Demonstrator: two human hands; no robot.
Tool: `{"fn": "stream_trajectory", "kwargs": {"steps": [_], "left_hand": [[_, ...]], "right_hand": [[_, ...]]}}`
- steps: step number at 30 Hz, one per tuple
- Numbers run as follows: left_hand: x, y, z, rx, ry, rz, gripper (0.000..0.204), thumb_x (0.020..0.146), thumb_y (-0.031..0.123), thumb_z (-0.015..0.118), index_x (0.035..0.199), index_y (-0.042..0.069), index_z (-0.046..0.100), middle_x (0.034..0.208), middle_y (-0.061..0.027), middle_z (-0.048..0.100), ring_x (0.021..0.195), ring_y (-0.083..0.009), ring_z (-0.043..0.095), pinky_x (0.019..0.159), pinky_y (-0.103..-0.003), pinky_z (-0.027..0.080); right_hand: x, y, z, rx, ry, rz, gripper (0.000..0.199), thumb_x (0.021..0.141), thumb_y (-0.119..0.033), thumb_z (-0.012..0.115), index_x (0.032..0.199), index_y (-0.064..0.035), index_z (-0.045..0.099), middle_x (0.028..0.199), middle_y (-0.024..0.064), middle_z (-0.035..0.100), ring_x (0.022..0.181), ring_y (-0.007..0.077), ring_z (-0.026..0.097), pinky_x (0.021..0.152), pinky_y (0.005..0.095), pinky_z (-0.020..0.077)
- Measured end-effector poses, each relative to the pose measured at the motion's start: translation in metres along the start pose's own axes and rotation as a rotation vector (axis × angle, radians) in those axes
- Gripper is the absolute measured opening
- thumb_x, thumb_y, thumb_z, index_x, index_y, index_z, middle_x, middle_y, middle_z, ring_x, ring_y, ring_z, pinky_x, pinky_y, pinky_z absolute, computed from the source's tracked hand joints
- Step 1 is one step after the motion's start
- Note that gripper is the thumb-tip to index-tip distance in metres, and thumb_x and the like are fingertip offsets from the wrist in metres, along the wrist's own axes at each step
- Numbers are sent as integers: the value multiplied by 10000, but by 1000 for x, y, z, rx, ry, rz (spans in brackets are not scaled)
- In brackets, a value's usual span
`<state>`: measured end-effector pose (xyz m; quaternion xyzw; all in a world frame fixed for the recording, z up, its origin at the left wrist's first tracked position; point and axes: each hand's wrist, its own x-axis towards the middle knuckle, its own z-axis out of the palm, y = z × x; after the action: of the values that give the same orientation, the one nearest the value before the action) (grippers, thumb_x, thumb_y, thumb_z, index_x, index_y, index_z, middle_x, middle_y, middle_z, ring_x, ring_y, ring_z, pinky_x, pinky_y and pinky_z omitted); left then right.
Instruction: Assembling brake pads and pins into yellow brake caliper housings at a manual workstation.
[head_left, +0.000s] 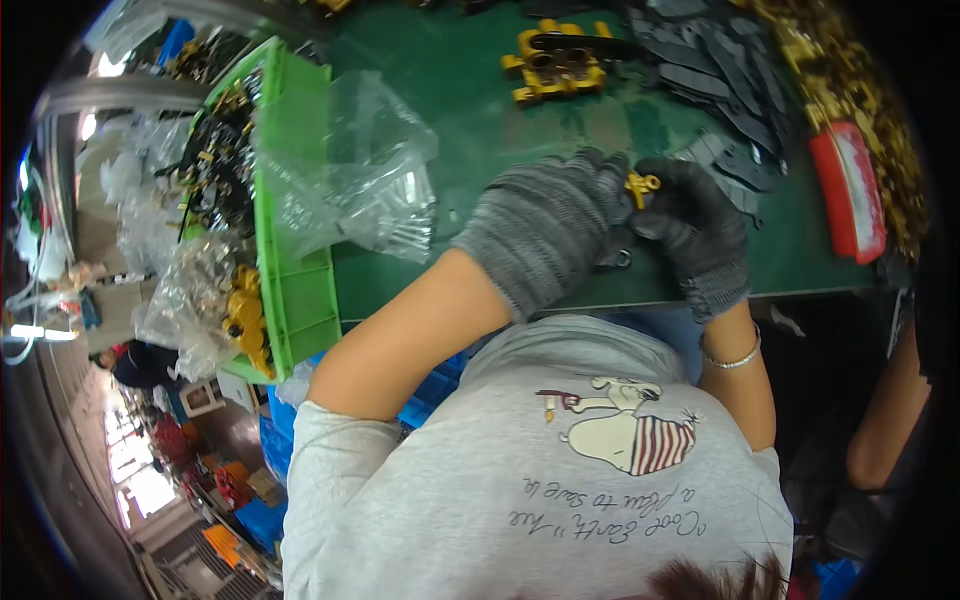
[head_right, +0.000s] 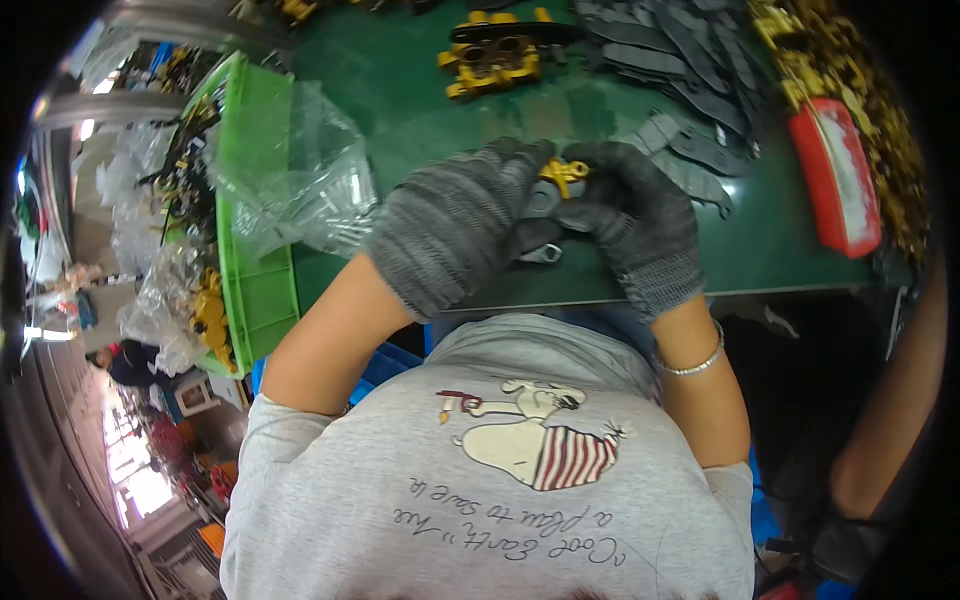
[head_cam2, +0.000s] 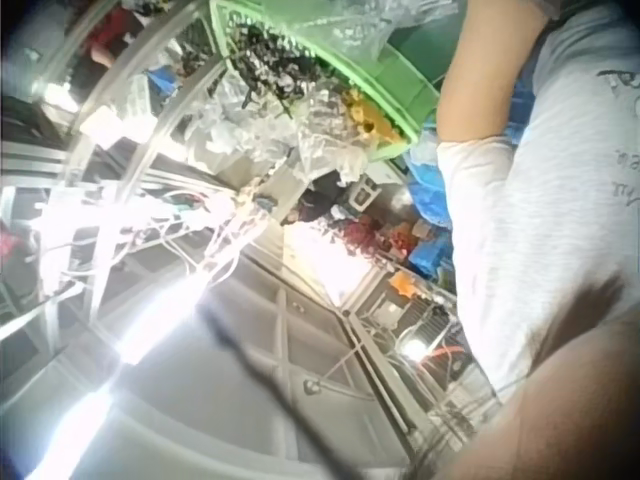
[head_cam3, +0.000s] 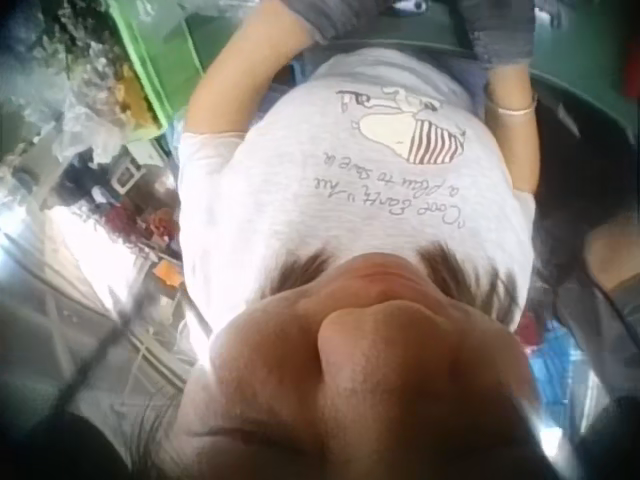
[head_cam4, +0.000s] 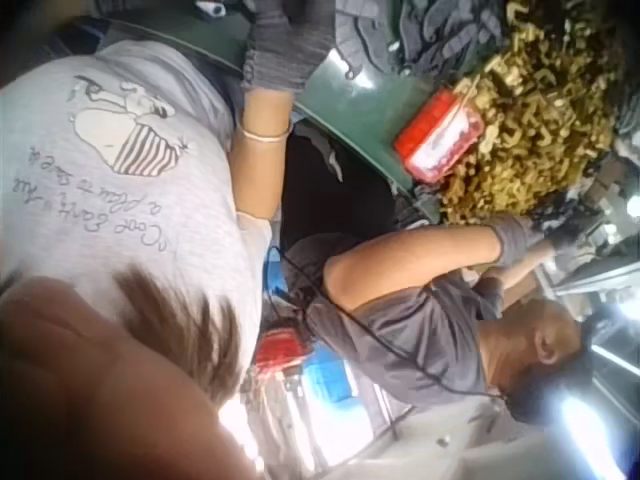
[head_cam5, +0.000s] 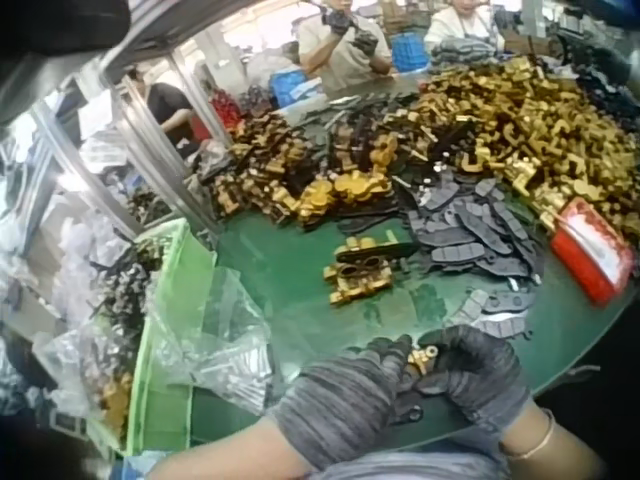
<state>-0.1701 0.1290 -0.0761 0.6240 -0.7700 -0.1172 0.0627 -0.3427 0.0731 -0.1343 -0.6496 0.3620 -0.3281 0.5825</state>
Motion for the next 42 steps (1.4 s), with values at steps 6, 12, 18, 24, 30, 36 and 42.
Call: {"fn": "stream_trajectory", "kwargs": {"steps": [6, 12, 18, 24, 30, 36, 42], "left_hand": [[-11, -7, -12, -98, -168, -89, 600, 788, 404, 628, 1257, 63, 474, 1002, -153, 610, 871, -307, 615, 739, -386, 491], [-51, -23, -8, -138, -95, -156, 523, 802, 417, 608, 1207, 97, 521, 954, -145, 614, 826, -299, 617, 705, -400, 492], [-69, -25, -6, -55, 68, -30, 389, 826, 333, 562, 1116, 75, 542, 911, -127, 623, 751, -301, 632, 626, -436, 491], [-87, -50, 11, -68, 160, 4, 428, 758, 329, 664, 1113, 108, 573, 1074, -126, 600, 941, -317, 594, 798, -409, 477], [-82, -58, -12, -42, 169, 83, 480, 730, 328, 698, 1137, 109, 568, 1126, -149, 580, 978, -317, 584, 824, -401, 472], [-86, -53, -16, -56, 48, -76, 553, 697, 389, 727, 1151, 113, 571, 1064, -147, 599, 866, -321, 616, 738, -393, 499], [-73, -53, -19, -73, -13, -123, 548, 745, 400, 683, 1198, 124, 543, 945, -130, 631, 727, -307, 624, 640, -396, 496]], "right_hand": [[8, -21, 0, -81, -123, -12, 398, 714, -79, 753, 1083, -39, 611, 856, 13, 614, 811, 100, 590, 749, 233, 501], [80, -77, 41, -272, -286, -474, 227, 824, -54, 615, 1050, -35, 631, 948, 82, 648, 830, 176, 640, 737, 287, 524], [153, -92, 192, -1235, -835, -479, 286, 794, -196, 629, 1062, -98, 641, 1037, 140, 632, 988, 300, 596, 825, 370, 483], [136, -51, 264, -877, -1222, -235, 363, 772, -279, 654, 1092, -109, 647, 1078, 70, 648, 1015, 260, 599, 809, 366, 503], [133, -87, 237, -1181, -1149, -489, 311, 768, -140, 637, 1072, -78, 660, 1197, 117, 595, 1042, 283, 592, 883, 374, 473], [155, -79, 232, -1310, -1129, -315, 318, 762, -142, 647, 1073, -73, 645, 1147, 118, 617, 979, 290, 622, 827, 383, 501], [147, -104, 155, -756, -622, -440, 284, 800, -225, 635, 1075, -152, 622, 919, 116, 668, 864, 312, 636, 753, 382, 507]]}}
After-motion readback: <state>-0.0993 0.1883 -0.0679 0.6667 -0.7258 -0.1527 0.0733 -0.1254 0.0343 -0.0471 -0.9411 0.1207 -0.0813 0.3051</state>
